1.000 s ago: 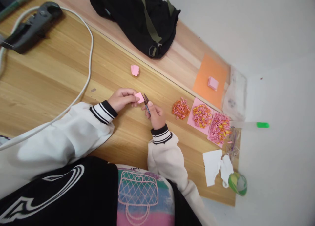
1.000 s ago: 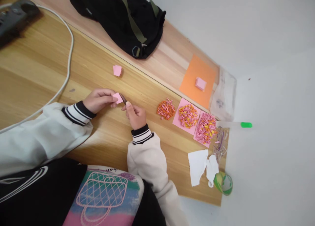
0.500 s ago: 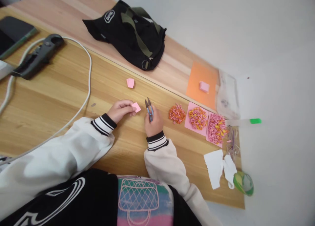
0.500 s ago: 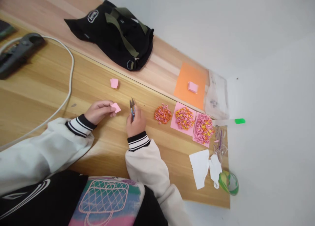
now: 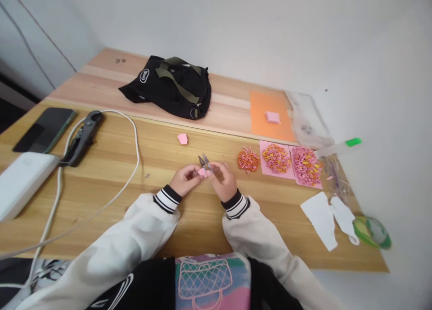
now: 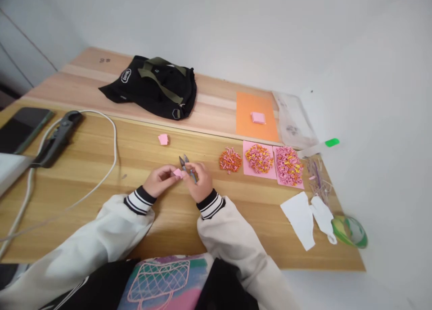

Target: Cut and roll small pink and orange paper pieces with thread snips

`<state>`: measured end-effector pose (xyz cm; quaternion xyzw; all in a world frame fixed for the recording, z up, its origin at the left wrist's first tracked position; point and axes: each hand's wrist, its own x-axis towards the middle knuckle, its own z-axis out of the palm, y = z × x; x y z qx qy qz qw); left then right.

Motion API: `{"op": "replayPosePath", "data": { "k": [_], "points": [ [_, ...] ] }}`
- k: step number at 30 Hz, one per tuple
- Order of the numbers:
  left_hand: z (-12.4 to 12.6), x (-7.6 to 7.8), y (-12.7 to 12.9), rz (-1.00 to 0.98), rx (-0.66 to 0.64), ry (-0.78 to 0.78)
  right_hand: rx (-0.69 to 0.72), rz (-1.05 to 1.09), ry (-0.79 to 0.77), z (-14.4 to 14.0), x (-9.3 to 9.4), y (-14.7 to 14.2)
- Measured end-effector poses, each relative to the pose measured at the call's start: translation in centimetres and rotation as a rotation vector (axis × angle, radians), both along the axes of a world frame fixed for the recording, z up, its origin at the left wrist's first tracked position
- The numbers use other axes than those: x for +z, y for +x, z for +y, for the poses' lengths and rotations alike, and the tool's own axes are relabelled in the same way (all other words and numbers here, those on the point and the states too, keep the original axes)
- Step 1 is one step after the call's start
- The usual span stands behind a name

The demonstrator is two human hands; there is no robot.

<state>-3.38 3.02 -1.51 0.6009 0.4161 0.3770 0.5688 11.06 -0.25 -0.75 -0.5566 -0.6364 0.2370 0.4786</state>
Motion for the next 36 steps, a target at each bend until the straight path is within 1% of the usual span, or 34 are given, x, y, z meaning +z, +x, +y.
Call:
{"op": "replayPosePath", "data": {
  "k": [3, 6, 10, 13, 15, 17, 19, 22, 26, 30, 36],
  "points": [
    [-0.7, 0.1, 0.0, 0.090, -0.105, 0.067, 0.085, -0.013, 0.000, -0.3, 0.5, 0.1],
    [-1.0, 0.2, 0.0, 0.113, -0.142, 0.068, 0.083, 0.035, -0.037, -0.6, 0.7, 0.4],
    [-0.8, 0.4, 0.0, 0.002, -0.082, -0.031, 0.055, 0.135, -0.172, -0.9, 0.8, 0.9],
    [-0.6, 0.7, -0.1, -0.102, -0.008, -0.125, 0.110, 0.196, -0.302, -1.2, 0.8, 1.0],
    [-0.5, 0.7, -0.1, -0.169, 0.038, -0.173, 0.134, 0.294, -0.379, -1.4, 0.8, 0.8],
    [-0.6, 0.7, -0.1, -0.249, 0.065, -0.223, 0.124, 0.432, -0.433, -1.6, 0.7, 0.7],
    [-0.7, 0.5, 0.0, -0.316, 0.054, -0.265, 0.104, 0.547, -0.463, -1.6, 0.6, 0.5],
    [-0.9, 0.2, 0.2, -0.351, 0.008, -0.285, 0.098, 0.625, -0.465, -1.7, 0.7, 0.4],
    [-1.4, 0.2, 0.6, -0.359, -0.034, -0.300, 0.153, 0.649, -0.418, -1.9, 1.2, 0.2],
    [-1.8, 0.4, 0.9, -0.352, -0.061, -0.308, 0.162, 0.598, -0.403, -2.0, 1.5, -0.1],
    [-1.8, 0.4, 0.8, -0.328, -0.097, -0.254, 0.138, 0.514, -0.414, -2.0, 1.2, 0.0]
  ]
}}
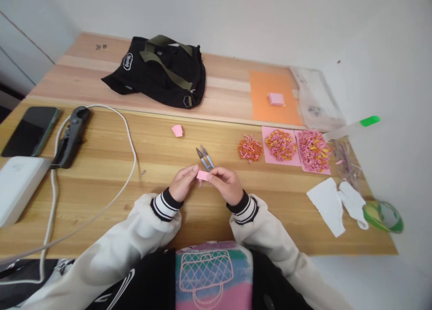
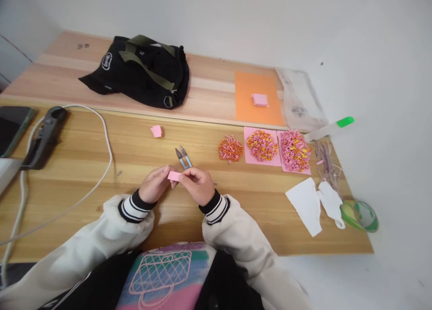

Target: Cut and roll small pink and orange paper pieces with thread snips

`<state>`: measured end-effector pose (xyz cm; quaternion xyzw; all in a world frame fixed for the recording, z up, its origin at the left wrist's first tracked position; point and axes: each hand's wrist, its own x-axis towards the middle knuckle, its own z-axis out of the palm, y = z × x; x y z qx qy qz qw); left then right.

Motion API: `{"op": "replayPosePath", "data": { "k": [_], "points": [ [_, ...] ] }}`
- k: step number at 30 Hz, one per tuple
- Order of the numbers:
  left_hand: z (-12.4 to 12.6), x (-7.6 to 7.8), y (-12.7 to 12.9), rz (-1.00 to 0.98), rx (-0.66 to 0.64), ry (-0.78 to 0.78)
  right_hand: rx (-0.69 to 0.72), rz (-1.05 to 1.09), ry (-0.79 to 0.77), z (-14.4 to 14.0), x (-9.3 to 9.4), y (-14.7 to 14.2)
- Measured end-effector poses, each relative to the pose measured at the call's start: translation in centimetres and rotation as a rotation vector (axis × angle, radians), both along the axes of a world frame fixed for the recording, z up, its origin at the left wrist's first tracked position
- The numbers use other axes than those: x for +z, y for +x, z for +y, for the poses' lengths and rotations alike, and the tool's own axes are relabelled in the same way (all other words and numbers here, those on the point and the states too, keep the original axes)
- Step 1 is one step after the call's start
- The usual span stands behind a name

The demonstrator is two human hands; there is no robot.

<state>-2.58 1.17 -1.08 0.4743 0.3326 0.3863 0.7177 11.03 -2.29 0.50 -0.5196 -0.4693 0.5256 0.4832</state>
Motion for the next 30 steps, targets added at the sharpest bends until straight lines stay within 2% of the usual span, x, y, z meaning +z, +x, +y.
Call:
{"op": "replayPosePath", "data": {
  "k": [9, 17, 30],
  "points": [
    [0.07, -0.25, -0.19, 0.120, -0.003, 0.073, 0.023, -0.064, -0.008, -0.17, 0.01, 0.06],
    [0.01, 0.12, -0.16, 0.159, -0.004, 0.148, 0.009, -0.066, -0.007, -0.18, 0.16, 0.03],
    [-0.19, 0.64, -0.04, 0.303, 0.014, 0.179, 0.048, -0.092, 0.007, -0.22, -0.15, 0.13]
  ]
}}
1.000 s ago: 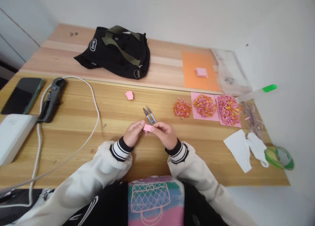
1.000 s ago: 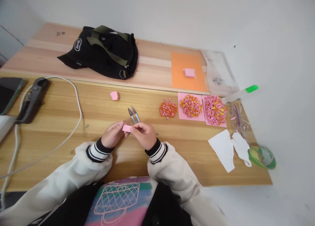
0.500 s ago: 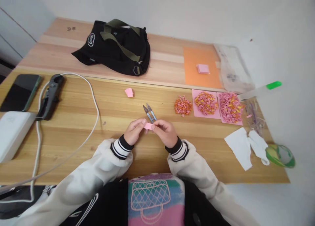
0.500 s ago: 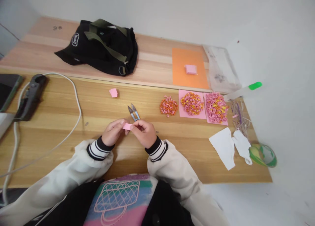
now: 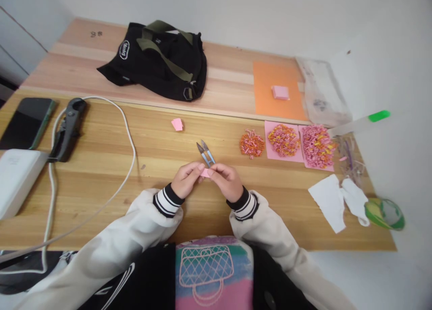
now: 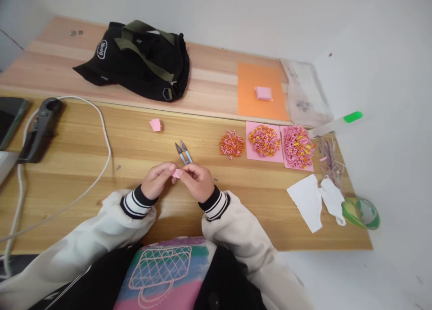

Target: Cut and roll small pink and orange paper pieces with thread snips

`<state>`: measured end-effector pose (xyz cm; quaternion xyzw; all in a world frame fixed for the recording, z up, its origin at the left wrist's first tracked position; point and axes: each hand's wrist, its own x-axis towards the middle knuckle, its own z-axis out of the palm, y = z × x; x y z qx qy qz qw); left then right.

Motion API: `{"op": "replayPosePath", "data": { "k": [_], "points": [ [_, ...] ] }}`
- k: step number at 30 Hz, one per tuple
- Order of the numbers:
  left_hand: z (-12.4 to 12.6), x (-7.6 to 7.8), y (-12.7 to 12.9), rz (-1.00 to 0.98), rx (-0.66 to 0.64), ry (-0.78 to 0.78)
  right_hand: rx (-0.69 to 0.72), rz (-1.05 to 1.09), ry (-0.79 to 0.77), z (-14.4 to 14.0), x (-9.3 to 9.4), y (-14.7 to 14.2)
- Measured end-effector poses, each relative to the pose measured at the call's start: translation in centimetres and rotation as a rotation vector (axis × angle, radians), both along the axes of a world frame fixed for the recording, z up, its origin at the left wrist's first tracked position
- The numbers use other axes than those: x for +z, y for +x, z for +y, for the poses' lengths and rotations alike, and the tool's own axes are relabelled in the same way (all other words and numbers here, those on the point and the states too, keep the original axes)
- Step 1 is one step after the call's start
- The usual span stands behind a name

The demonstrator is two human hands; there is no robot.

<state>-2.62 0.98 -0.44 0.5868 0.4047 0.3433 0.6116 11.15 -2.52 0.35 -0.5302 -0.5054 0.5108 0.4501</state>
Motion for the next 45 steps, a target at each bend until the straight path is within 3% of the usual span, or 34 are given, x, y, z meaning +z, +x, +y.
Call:
{"op": "replayPosePath", "data": {
  "k": [7, 21, 31, 45],
  "points": [
    [0.0, -0.5, 0.0, -0.142, -0.010, -0.060, 0.033, 0.002, 0.017, 0.0, 0.1, -0.1],
    [0.0, 0.1, 0.0, -0.023, -0.015, -0.019, 0.004, -0.015, 0.008, -0.1, 0.6, -0.4],
    [0.1, -1.3, -0.2, -0.188, -0.049, -0.073, -0.021, 0.023, -0.004, -0.1, 0.3, -0.5],
    [-0.1, -0.6, 0.0, -0.103, -0.074, -0.063, -0.037, 0.027, -0.029, -0.1, 0.1, -0.4]
  ]
}}
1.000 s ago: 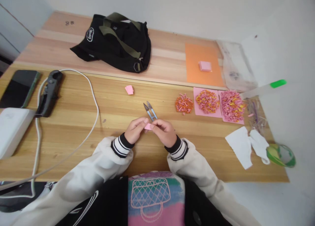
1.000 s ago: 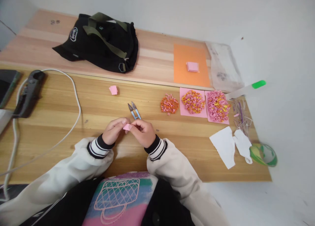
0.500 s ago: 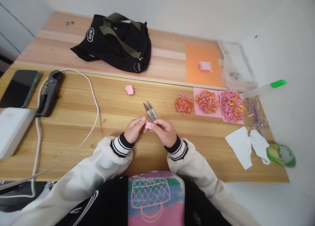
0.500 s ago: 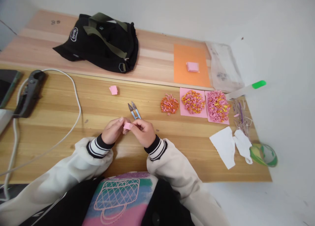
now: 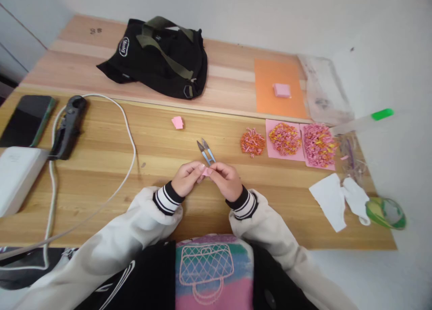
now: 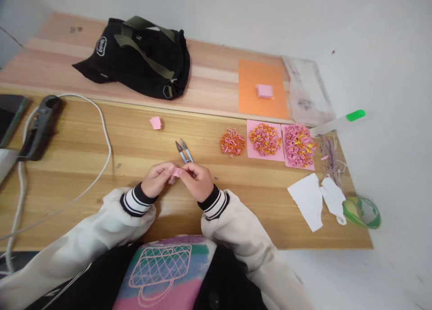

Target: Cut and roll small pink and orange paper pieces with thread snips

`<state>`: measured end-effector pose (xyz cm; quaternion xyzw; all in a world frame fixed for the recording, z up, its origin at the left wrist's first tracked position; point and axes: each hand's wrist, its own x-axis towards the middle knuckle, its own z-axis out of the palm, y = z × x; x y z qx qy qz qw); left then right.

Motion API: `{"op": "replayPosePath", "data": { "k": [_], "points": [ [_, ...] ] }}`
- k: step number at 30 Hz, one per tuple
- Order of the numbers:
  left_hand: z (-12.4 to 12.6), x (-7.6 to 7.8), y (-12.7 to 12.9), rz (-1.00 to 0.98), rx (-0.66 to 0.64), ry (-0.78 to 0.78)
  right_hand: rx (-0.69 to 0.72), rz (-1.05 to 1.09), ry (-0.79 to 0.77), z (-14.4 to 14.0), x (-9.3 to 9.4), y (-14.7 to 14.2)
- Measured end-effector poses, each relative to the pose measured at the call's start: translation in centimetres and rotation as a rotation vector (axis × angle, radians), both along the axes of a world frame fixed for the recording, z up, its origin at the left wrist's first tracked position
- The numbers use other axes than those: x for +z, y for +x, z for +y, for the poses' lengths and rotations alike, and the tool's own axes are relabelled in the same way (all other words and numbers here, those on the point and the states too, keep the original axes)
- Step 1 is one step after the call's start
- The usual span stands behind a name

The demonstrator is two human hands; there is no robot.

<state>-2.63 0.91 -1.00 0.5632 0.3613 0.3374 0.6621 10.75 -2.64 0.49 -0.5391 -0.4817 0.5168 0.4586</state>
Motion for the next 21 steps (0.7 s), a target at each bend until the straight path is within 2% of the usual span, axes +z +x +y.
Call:
{"op": "replayPosePath", "data": {
  "k": [11, 21],
  "points": [
    [0.1, -1.1, -0.1, -0.101, 0.009, -0.026, 0.003, -0.002, 0.013, 0.0, 0.0, 0.0],
    [-0.2, 0.0, 0.2, 0.039, 0.024, -0.022, 0.008, 0.013, 0.015, 0.0, 0.1, -0.2]
  ]
}}
